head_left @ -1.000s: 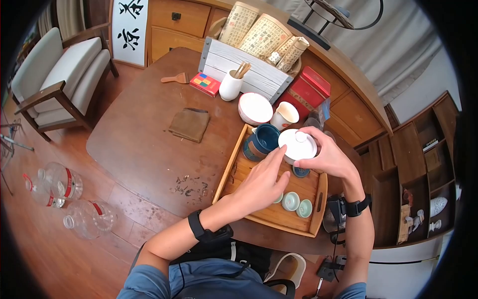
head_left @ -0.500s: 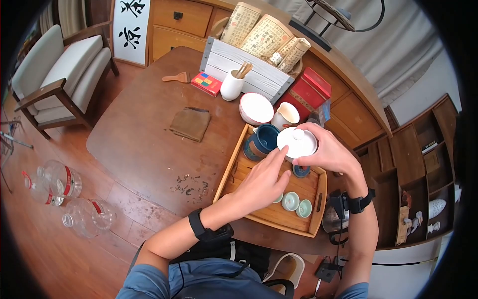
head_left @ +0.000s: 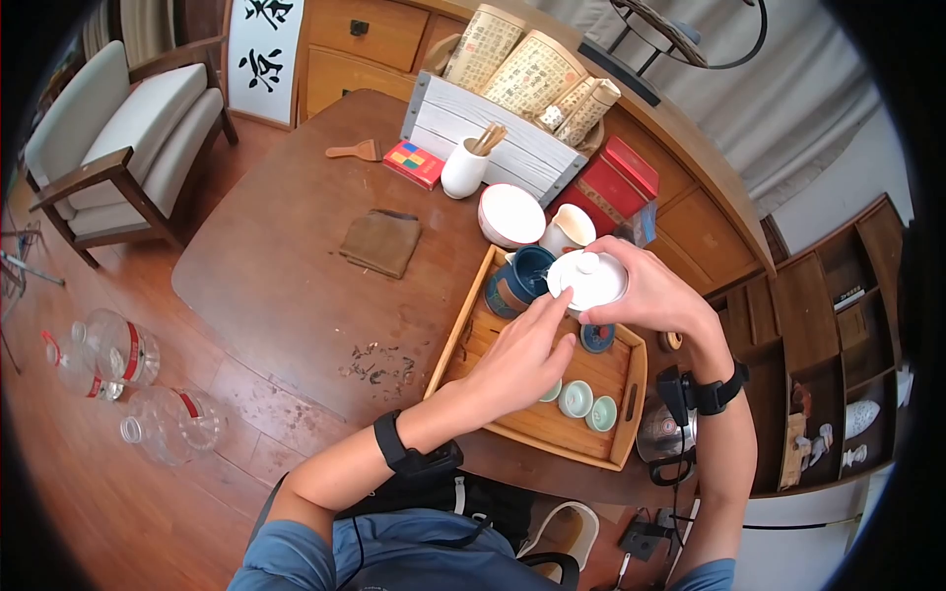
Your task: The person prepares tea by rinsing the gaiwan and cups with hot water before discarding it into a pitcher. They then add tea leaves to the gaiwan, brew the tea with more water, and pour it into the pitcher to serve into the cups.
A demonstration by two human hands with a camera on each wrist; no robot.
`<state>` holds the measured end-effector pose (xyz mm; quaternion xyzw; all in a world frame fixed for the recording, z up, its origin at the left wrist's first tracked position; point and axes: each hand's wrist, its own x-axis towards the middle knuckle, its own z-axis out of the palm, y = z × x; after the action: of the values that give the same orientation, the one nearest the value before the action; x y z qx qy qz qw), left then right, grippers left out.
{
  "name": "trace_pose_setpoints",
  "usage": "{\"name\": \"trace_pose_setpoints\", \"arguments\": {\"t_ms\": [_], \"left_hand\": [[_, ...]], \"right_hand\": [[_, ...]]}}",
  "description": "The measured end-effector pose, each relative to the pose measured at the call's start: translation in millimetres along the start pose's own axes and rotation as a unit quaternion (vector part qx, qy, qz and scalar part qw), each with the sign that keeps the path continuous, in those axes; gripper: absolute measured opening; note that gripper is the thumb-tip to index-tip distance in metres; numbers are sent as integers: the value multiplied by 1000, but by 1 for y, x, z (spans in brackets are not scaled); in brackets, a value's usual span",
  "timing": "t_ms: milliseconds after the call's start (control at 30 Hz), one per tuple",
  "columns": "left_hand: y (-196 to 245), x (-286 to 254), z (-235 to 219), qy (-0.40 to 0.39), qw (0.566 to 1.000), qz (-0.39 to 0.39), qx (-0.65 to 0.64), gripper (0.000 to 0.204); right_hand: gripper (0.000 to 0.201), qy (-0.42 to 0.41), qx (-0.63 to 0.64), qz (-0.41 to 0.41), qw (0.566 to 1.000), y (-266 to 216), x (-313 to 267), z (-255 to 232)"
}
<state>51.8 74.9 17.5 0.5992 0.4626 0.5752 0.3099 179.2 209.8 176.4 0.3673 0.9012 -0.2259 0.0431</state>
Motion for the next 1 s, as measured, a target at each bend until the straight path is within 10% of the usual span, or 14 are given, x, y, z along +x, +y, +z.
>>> {"name": "trace_pose_setpoints", "arguments": {"t_ms": [1000], "left_hand": [[-3,3,4,3,998,-26,-56,63]], "right_hand": [[72,-64,-111,-15,992,-24,19,-20]]}}
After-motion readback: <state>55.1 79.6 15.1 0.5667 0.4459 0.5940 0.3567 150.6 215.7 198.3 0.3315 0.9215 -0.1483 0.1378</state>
